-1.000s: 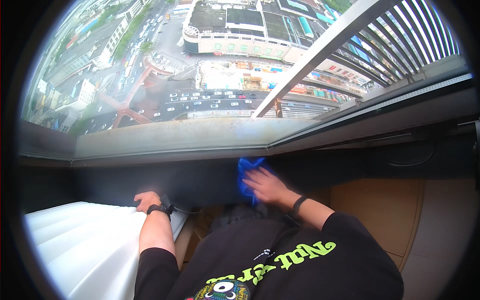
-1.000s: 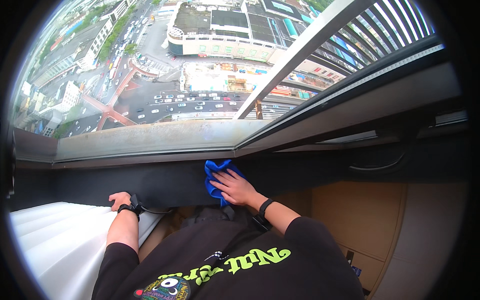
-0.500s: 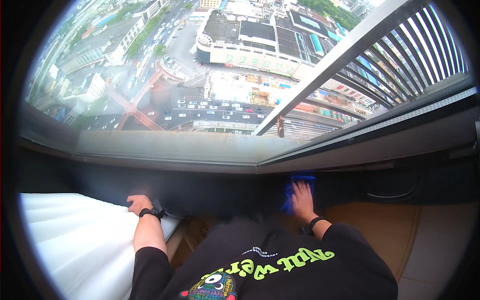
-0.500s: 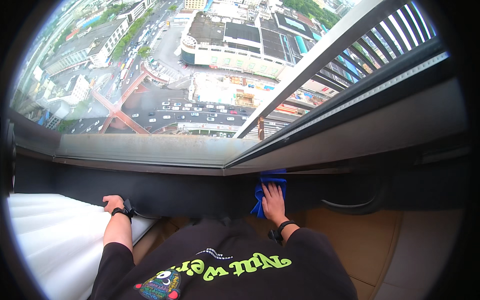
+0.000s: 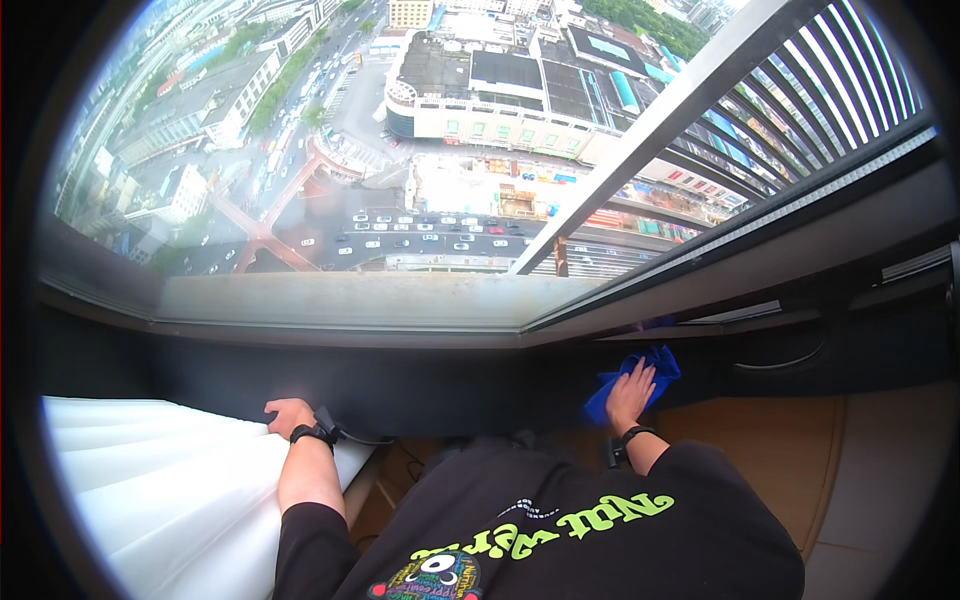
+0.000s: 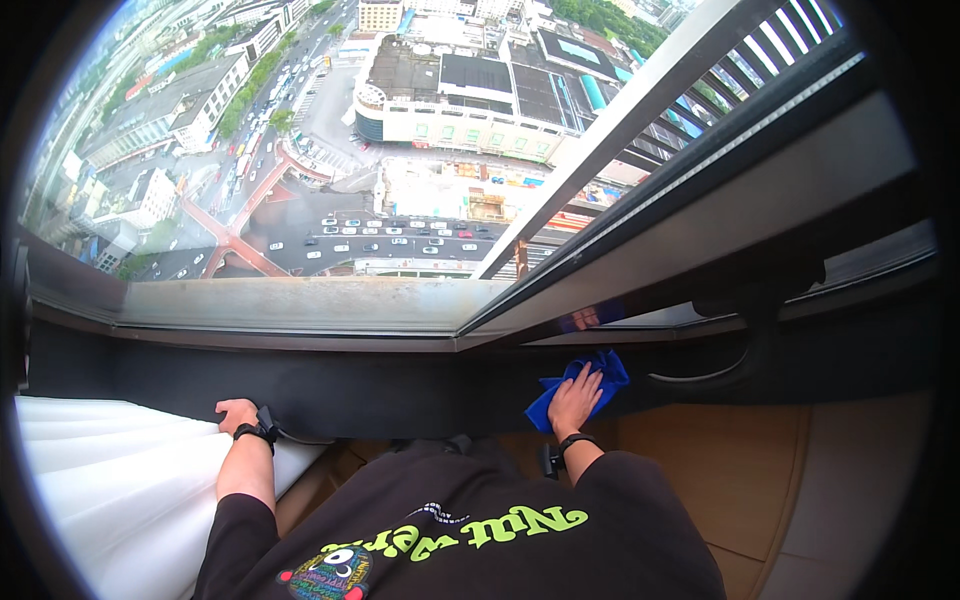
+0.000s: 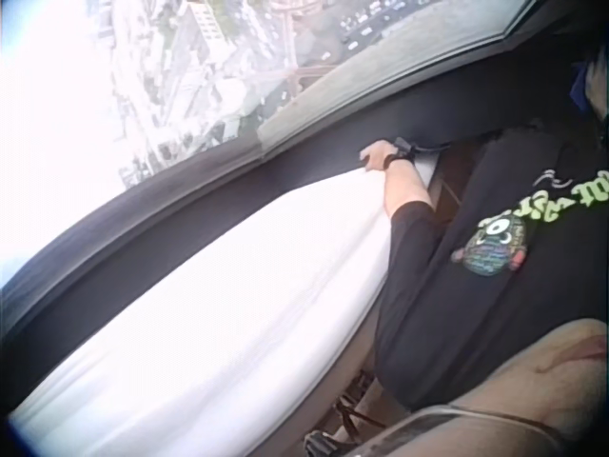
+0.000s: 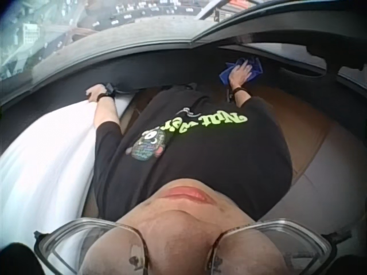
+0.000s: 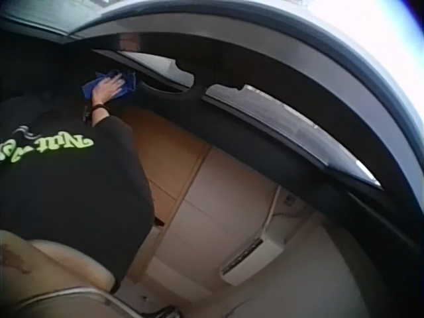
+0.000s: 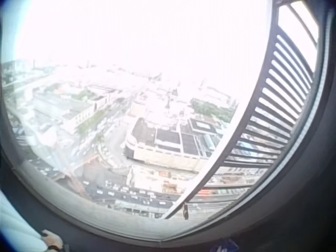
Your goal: Using a blue cloth to wipe down the window sill and ledge in a hotel room.
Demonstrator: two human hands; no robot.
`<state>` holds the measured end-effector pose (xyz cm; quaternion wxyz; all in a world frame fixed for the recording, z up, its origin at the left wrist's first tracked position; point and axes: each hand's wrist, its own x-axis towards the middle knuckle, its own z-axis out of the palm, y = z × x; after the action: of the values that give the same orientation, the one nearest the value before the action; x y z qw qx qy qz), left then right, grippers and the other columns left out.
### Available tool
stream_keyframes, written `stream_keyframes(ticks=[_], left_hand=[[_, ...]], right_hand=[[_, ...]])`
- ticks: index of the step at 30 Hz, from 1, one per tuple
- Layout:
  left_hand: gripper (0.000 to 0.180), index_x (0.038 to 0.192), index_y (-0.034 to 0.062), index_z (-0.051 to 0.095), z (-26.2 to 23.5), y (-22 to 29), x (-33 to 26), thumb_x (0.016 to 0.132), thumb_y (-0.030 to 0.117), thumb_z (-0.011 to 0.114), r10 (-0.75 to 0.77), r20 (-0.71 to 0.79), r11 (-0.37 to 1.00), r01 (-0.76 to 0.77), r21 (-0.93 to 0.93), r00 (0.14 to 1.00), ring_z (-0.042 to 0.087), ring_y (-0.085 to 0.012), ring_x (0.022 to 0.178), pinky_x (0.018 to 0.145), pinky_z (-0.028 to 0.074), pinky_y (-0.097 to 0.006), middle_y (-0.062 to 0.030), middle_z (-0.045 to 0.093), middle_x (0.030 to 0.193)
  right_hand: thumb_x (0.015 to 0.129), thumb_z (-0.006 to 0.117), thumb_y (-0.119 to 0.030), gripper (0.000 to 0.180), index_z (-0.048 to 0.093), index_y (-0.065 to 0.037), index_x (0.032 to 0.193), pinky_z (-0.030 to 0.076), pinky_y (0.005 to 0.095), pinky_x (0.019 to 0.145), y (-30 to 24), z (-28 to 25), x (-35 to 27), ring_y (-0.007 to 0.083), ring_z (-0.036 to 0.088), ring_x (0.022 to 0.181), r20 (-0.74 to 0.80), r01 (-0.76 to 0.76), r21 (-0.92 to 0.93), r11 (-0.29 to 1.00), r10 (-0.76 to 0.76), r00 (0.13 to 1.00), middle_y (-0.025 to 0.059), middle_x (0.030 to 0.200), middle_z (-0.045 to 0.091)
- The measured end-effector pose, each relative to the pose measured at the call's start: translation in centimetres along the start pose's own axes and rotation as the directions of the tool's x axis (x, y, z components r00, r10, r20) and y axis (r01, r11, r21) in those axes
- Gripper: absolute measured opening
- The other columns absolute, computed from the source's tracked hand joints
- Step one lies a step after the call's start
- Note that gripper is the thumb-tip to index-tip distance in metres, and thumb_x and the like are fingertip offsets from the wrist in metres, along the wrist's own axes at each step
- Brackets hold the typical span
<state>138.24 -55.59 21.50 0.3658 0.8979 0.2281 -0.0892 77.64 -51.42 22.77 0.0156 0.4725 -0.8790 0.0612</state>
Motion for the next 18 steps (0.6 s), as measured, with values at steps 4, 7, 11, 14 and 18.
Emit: stream_keyframes(ticks=[4, 7, 11, 14, 18], left_hand=[[0.066, 0.117, -0.0074, 0.049, -0.3, 0.5, -0.8, 0.091, 0.051, 0.034, -0.004, -0.013, 1.000, 0.004, -0.017, 1.000, 0.063, -0.0468, 0.093, 0.089, 0.049, -0.051, -0.0319, 0.064, 0.102], [0.065, 0.118, -0.0072, 0.048, -1.1, 1.1, -1.2, 0.091, 0.051, 0.033, 0.009, -0.009, 1.000, -0.008, 0.021, 1.000, 0.063, -0.0468, 0.094, 0.089, 0.048, -0.051, -0.0321, 0.064, 0.103], [0.066, 0.119, -0.0084, 0.047, -1.2, 0.9, -1.6, 0.092, 0.050, 0.033, 0.001, 0.031, 1.000, -0.001, 0.003, 1.000, 0.062, -0.0472, 0.097, 0.092, 0.047, -0.051, -0.0324, 0.063, 0.106], [0.066, 0.121, -0.0090, 0.046, -1.9, 1.2, -2.4, 0.093, 0.049, 0.033, 0.004, 0.036, 1.000, -0.004, 0.017, 0.999, 0.061, -0.0466, 0.100, 0.093, 0.046, -0.049, -0.0325, 0.062, 0.107], [0.063, 0.117, -0.0088, 0.048, -1.1, 0.8, -1.9, 0.092, 0.049, 0.037, 0.008, -0.011, 1.000, -0.008, -0.006, 1.000, 0.063, -0.0457, 0.093, 0.086, 0.050, -0.050, -0.0311, 0.064, 0.101]], right_hand=[[0.094, 0.040, -0.023, 0.059, 0.028, -0.001, 0.147, 0.015, 0.0494, 0.116, -2.2, -0.3, -1.3, 0.0358, 0.020, 0.144, -0.002, 0.062, -0.014, 0.998, -0.062, 0.998, 0.0253, 0.151, 0.028], [0.093, 0.041, -0.023, 0.060, 0.028, 0.000, 0.147, 0.014, 0.0493, 0.117, -4.2, -0.5, -3.0, 0.0358, 0.019, 0.145, 0.015, 0.128, -0.018, 0.992, -0.128, 0.992, 0.0259, 0.151, 0.027], [0.092, 0.041, -0.023, 0.061, 0.029, 0.003, 0.145, 0.011, 0.0496, 0.117, -8.6, 0.0, -5.5, 0.0374, 0.017, 0.145, 0.010, 0.215, -0.011, 0.977, -0.215, 0.977, 0.0286, 0.150, 0.027], [0.090, 0.043, -0.025, 0.062, 0.031, 0.006, 0.143, 0.010, 0.0505, 0.117, -12.4, -0.7, -7.5, 0.0396, 0.019, 0.144, 0.042, 0.359, 0.031, 0.933, -0.360, 0.932, 0.0304, 0.147, 0.030], [0.088, 0.046, -0.026, 0.063, 0.034, 0.008, 0.140, 0.011, 0.0514, 0.117, -16.3, -1.0, -9.8, 0.0422, 0.023, 0.141, 0.061, 0.462, 0.112, 0.880, -0.470, 0.881, 0.0318, 0.143, 0.035]])
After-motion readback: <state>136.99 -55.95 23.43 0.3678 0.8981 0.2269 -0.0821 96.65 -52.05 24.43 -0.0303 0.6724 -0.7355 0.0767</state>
